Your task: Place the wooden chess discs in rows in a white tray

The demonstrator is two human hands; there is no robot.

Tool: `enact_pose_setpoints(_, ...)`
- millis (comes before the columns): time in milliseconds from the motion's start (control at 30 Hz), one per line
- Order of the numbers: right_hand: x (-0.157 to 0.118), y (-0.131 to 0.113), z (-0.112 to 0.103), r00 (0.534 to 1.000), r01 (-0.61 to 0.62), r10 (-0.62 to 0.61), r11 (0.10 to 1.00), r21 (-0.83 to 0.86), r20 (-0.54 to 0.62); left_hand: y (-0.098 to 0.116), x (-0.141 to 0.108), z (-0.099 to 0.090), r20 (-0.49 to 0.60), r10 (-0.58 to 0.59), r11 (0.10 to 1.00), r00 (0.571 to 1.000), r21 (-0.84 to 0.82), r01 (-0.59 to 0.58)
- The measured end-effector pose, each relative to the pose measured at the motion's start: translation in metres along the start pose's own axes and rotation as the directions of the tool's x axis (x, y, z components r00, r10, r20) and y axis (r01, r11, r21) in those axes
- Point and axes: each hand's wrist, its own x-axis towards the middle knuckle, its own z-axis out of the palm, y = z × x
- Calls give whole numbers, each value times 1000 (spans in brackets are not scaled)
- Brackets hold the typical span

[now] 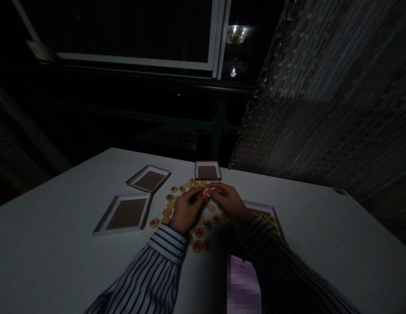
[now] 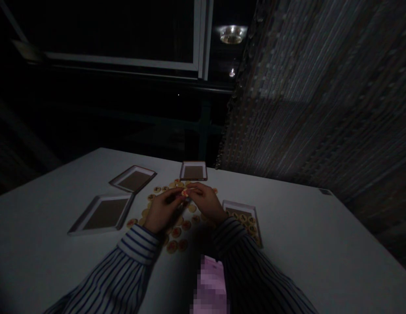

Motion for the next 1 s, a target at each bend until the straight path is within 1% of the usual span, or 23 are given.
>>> enact_pose_setpoints(100,-1,0,-1,997,74,-71,994,-84,43,5,2,-2,-20,-73,996,997,-57,72)
enact_pose_setpoints(233,-3,-2,-2,985,172,-158,947,-271,74,12,2,-3,-36,-132,990,991,-60,130)
enact_pose_setpoints(300,-4,-4,-3,980,199,-187,908,-369,68,12,2,-3,-19,-128,991,992,-45,127)
enact_pose_setpoints(367,-5,-7,-5,977,199,-212,856,-477,27,9,2,-2,-13,-100,995,995,-32,100)
enact_pose_setpoints(433,-4,-8,-9,974,155,-220,808,-569,-47,5,2,-2,-28,-91,996,995,-15,91)
enact_pose_setpoints(533,-3,-8,-16,970,34,-181,758,-651,-160,0,2,-1,-52,-129,991,990,10,130)
enact_pose_setpoints(600,-3,-6,-21,968,-53,-140,691,-721,-206,-1,3,-1,-56,-150,988,987,17,151)
enact_pose_setpoints(633,-3,-5,-22,969,-94,-119,639,-764,-219,-1,3,-2,-58,-151,988,987,20,153)
enact_pose_setpoints(700,-4,-2,-24,972,-151,-76,515,-844,-220,-1,3,-2,-63,-142,989,988,27,144)
enact_pose_setpoints(800,-5,1,-23,981,-172,-26,360,-917,-194,-2,3,-1,-70,-120,992,990,37,123)
enact_pose_setpoints(900,-6,1,-23,984,-174,25,275,-945,-174,-3,3,-1,-74,-116,992,990,44,120)
enact_pose_setpoints(1000,-7,1,-23,984,-174,74,240,-955,-161,-5,3,-1,-83,-114,992,990,48,118)
